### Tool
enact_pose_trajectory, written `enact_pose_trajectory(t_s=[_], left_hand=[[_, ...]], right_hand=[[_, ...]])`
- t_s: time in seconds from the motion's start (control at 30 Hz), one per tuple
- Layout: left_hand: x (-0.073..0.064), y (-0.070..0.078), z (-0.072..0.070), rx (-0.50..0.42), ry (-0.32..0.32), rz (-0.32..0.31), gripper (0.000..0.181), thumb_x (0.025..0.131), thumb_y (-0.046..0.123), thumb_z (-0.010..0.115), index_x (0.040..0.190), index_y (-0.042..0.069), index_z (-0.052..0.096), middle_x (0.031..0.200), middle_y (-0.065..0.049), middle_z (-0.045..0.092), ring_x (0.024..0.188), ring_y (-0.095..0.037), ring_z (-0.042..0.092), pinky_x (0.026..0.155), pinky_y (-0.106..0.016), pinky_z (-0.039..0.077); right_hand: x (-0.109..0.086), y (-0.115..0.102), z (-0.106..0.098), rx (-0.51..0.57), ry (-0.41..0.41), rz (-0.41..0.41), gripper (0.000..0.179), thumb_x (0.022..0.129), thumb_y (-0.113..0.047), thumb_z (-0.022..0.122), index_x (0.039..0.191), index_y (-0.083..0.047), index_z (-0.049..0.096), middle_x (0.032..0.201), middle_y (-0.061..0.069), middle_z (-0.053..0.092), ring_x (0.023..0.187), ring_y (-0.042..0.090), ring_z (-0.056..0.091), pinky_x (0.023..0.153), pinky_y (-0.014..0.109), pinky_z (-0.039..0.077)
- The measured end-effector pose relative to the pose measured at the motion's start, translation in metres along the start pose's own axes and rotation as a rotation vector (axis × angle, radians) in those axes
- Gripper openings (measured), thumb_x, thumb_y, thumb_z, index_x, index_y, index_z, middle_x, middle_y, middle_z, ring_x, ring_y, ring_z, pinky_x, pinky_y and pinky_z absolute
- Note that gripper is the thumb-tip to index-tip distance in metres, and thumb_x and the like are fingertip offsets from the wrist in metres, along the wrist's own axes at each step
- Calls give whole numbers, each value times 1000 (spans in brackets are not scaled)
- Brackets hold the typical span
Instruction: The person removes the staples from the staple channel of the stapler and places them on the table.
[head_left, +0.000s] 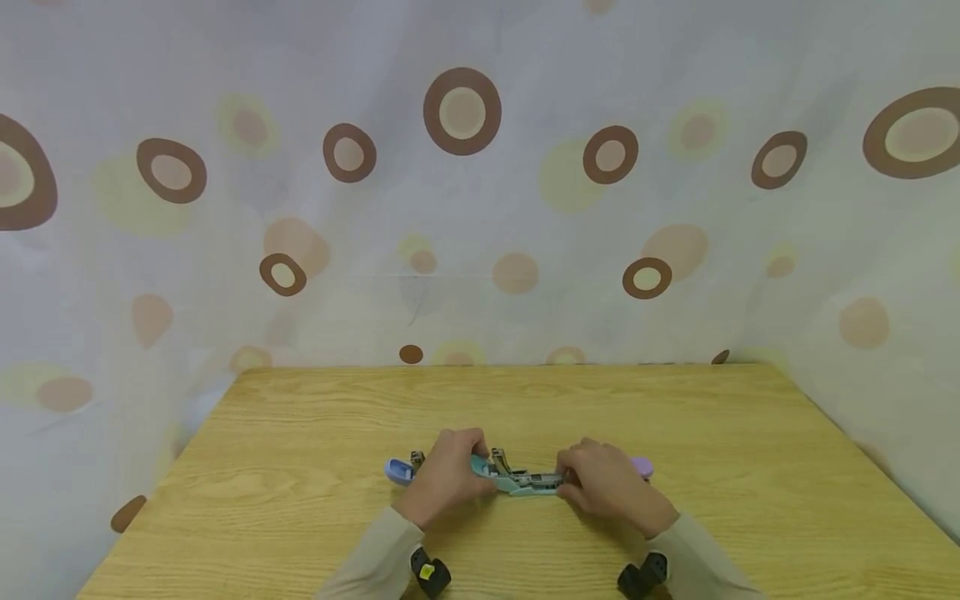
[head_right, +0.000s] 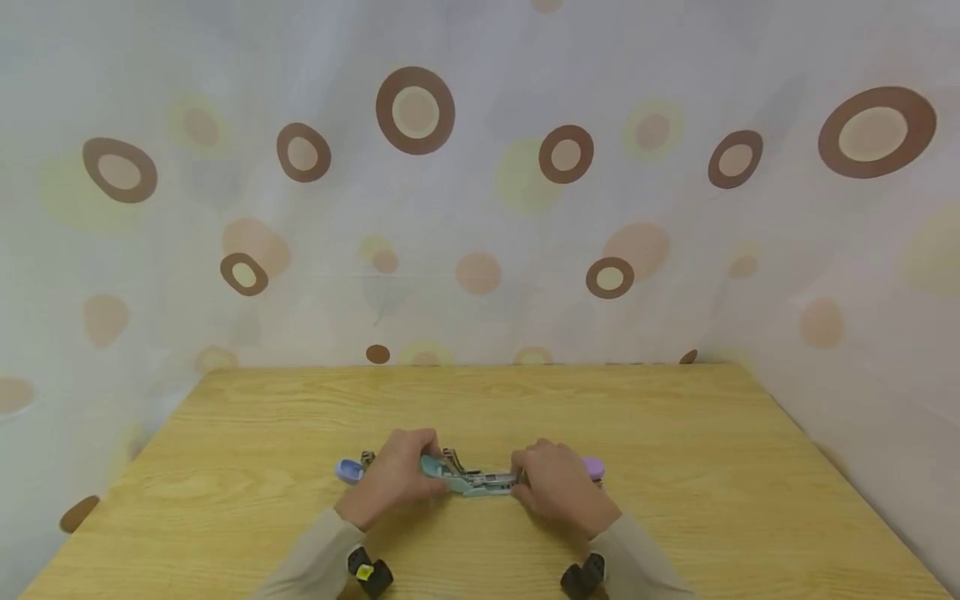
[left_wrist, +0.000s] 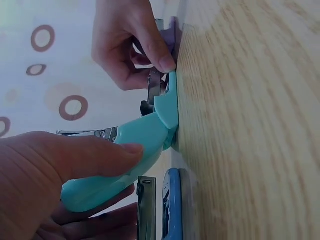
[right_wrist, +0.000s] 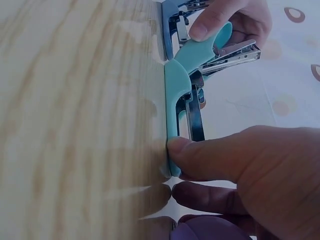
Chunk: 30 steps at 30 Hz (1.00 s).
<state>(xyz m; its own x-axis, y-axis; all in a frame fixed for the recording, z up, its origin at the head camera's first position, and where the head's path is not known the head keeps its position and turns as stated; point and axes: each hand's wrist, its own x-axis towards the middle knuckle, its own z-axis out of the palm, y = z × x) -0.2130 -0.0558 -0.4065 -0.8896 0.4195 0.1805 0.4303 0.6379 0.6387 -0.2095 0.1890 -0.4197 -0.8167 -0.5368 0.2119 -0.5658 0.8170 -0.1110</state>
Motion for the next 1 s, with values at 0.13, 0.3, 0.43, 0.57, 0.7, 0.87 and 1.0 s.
enact_pose_trajectory(t_s=[0.13,0.3,0.43,0.57,0.7,0.87,1.0], left_hand=[[0,-4,0,-9,-16,-18,26,71,6,82,85,9,60,91,-7,65,81,-13,61,68,-28,52],[1,-5,-3,5,-16,-13,25,73,8,81,87,10,60,93,-6,66,82,-12,60,68,-26,51],[2,-3,-6,28,-17,20,24,74,7,80,88,9,60,92,-5,66,82,-13,59,68,-26,50],[2,-2,-6,39,-32,35,26,75,7,79,93,10,60,94,-5,66,84,-15,60,69,-26,50],[2,-2,-5,54,-42,36,33,76,6,77,102,10,57,99,-6,66,89,-17,62,71,-26,51],[3,-2,-6,74,-79,65,32,80,7,75,106,12,56,103,-7,67,90,-15,64,72,-23,51],[5,-2,-7,106,-110,138,27,85,8,70,109,10,57,109,-7,66,98,-17,63,79,-26,52]], right_hand=[[0,-1,1,17,-16,14,15,78,-23,79,78,-17,65,68,-12,52,65,4,42,56,23,36],[4,-2,1,39,-6,19,15,78,-23,79,78,-17,65,68,-11,53,66,4,44,56,23,37],[6,-1,2,44,-9,28,16,77,-21,79,84,-14,66,70,-10,55,68,6,47,57,25,40],[5,0,0,90,-42,5,34,80,-17,76,109,-8,61,74,-9,54,66,5,47,58,25,41],[7,0,-1,151,-50,-41,40,84,-15,72,120,-8,55,76,-10,53,64,2,44,58,23,40],[10,-1,-1,219,-54,-113,27,87,-11,68,111,-15,59,82,-8,56,68,2,46,61,24,42],[11,-1,-1,308,-86,-157,22,88,-7,66,106,-18,59,85,-6,57,68,2,49,61,22,45]])
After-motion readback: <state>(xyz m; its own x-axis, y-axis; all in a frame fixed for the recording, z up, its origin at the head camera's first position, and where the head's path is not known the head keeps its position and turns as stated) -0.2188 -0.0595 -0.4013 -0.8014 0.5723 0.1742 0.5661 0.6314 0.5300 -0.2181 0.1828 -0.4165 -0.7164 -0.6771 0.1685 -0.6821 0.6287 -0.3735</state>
